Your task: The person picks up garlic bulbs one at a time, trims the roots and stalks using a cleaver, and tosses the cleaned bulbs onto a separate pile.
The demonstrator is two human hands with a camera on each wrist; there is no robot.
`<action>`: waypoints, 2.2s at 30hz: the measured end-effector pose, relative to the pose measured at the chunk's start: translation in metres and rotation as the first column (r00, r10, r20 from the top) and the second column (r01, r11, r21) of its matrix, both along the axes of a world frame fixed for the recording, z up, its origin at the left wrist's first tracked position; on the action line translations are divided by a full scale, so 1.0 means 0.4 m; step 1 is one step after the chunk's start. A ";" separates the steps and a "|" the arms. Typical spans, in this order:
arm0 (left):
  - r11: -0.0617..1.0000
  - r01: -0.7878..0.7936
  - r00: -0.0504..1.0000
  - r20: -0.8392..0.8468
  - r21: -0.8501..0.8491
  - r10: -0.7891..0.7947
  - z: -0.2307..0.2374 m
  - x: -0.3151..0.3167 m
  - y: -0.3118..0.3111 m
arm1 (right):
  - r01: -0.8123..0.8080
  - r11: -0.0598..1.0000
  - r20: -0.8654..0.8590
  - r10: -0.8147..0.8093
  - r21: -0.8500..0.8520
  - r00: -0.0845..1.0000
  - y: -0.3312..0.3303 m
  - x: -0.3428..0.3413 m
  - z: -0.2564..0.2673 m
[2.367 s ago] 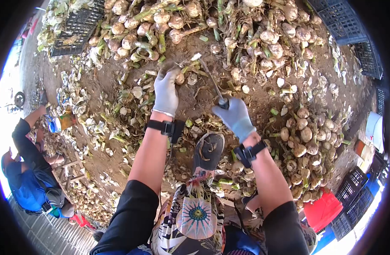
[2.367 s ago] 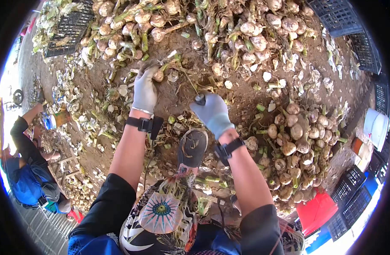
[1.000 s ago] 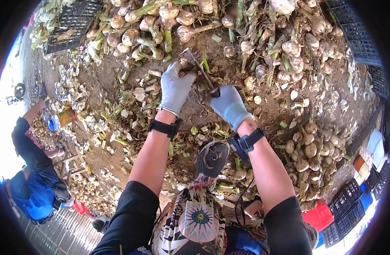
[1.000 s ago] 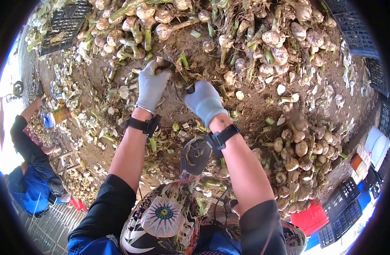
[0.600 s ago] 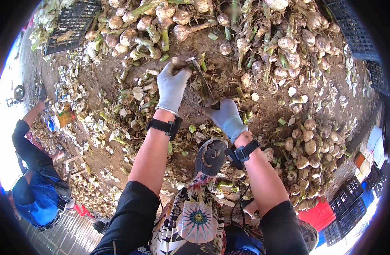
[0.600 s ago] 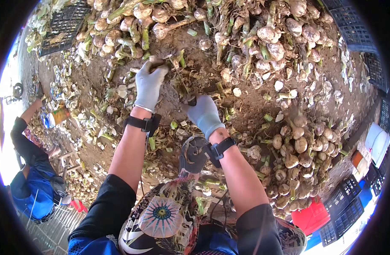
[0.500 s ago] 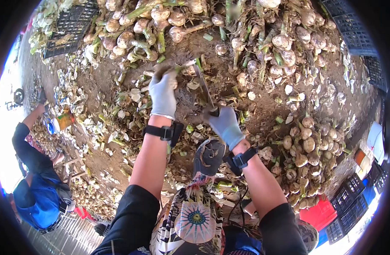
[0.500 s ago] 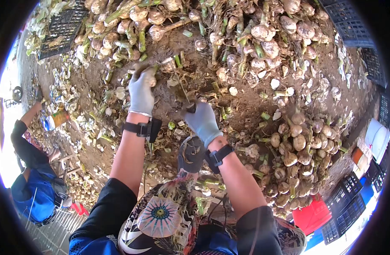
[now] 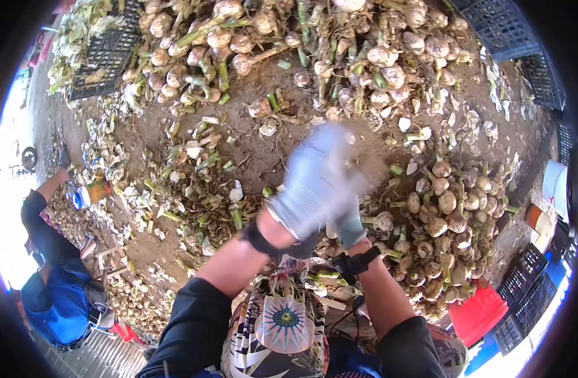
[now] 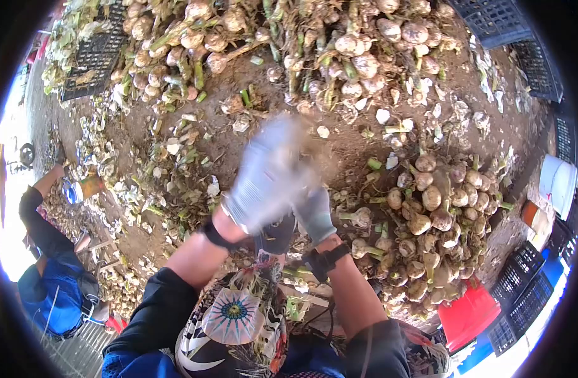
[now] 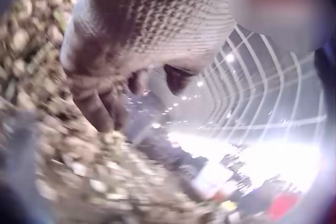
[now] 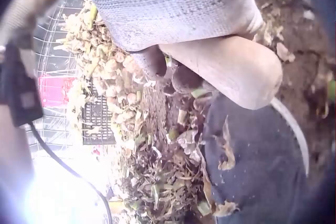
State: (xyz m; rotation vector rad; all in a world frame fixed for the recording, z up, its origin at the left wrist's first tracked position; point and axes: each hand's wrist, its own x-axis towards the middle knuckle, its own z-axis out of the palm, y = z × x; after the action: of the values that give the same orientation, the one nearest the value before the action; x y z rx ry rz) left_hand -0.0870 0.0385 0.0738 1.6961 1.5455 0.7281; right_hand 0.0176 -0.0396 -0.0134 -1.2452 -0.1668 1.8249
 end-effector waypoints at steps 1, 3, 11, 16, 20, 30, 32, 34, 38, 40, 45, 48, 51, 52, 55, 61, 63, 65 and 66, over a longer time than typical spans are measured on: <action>0.964 -0.265 0.955 -0.141 -0.007 0.262 -0.091 -0.058 0.027 | -0.487 0.860 0.393 0.505 -0.152 0.769 -0.004 0.068 -0.049; 0.851 -0.524 0.706 -0.576 -0.035 0.412 -0.183 -0.186 0.090 | -0.441 0.887 0.394 0.458 -0.141 0.797 0.012 0.098 -0.028; 0.997 0.054 0.984 -0.164 -0.054 -0.062 -0.150 -0.183 0.027 | -0.233 0.971 0.408 0.194 0.047 0.892 0.193 0.103 0.061; 0.907 -0.177 0.849 0.407 -0.383 0.338 -0.137 -0.084 -0.073 | -0.324 0.943 0.239 0.296 0.083 0.925 0.206 0.054 0.057; 0.675 0.076 0.494 0.616 -0.734 0.614 -0.089 -0.108 -0.120 | -0.491 0.870 0.382 0.440 0.043 0.813 0.194 0.059 0.114; 0.817 0.003 0.529 0.694 -0.576 0.488 -0.163 -0.156 -0.213 | -0.967 0.207 0.989 0.013 -0.148 -0.148 0.107 0.093 0.191; 0.776 0.025 0.720 0.550 -0.630 0.423 -0.084 -0.155 -0.152 | -0.925 0.326 0.981 0.058 -0.195 -0.187 0.095 0.132 0.132; 0.875 0.072 0.932 0.344 -0.479 0.112 -0.087 -0.165 -0.152 | -0.860 0.450 0.970 0.145 -0.240 -0.196 0.088 0.136 0.119; 0.839 0.070 0.519 0.738 -0.539 0.431 -0.179 -0.180 -0.213 | -0.891 0.448 0.978 0.206 -0.069 0.028 0.057 0.107 0.161; 0.840 0.061 0.674 0.643 -0.539 0.364 -0.181 -0.191 -0.218 | -0.902 0.425 0.993 0.117 -0.075 -0.027 0.075 0.098 0.178; 0.875 0.032 0.838 0.490 -0.484 0.240 -0.141 -0.184 -0.212 | -0.946 0.286 0.988 0.010 -0.150 -0.153 0.104 0.096 0.180; 0.881 0.067 0.680 0.667 -0.468 0.303 -0.162 -0.202 -0.234 | -0.950 0.265 0.986 0.063 -0.167 -0.156 0.092 0.096 0.164; 0.852 0.081 0.523 0.750 -0.517 0.405 -0.139 -0.201 -0.239 | -0.954 0.277 0.993 0.038 -0.119 -0.113 0.082 0.094 0.155; 0.851 0.080 0.525 0.748 -0.519 0.407 -0.124 -0.199 -0.233 | -0.955 0.278 0.995 0.041 -0.099 -0.092 0.080 0.093 0.153; 0.815 0.154 0.602 0.707 -0.559 0.371 -0.053 -0.185 -0.204 | -0.866 0.365 0.926 0.291 -0.341 -0.242 0.095 0.128 0.107; 0.840 0.167 0.626 0.714 -0.516 0.313 -0.093 -0.156 -0.194 | -0.707 0.665 0.731 0.603 -0.239 0.320 0.023 0.176 0.053; 0.812 0.078 0.523 0.717 -0.578 0.460 -0.119 -0.156 -0.213 | -0.720 0.684 0.737 0.545 -0.116 0.400 0.014 0.143 0.081; 0.768 -0.002 0.400 0.703 -0.641 0.588 -0.122 -0.155 -0.215 | -0.721 0.693 0.653 0.555 -0.020 0.515 0.009 0.108 0.101; 0.774 -0.013 0.291 0.738 -0.634 0.609 -0.107 -0.147 -0.208 | -0.747 0.662 0.647 0.595 -0.057 0.477 0.028 0.087 0.152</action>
State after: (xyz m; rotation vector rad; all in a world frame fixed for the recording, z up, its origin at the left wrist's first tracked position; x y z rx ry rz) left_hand -0.1460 -0.0448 0.0309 0.2691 1.0233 1.0931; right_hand 0.0525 -0.0286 0.0472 -1.7152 -1.4189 1.8388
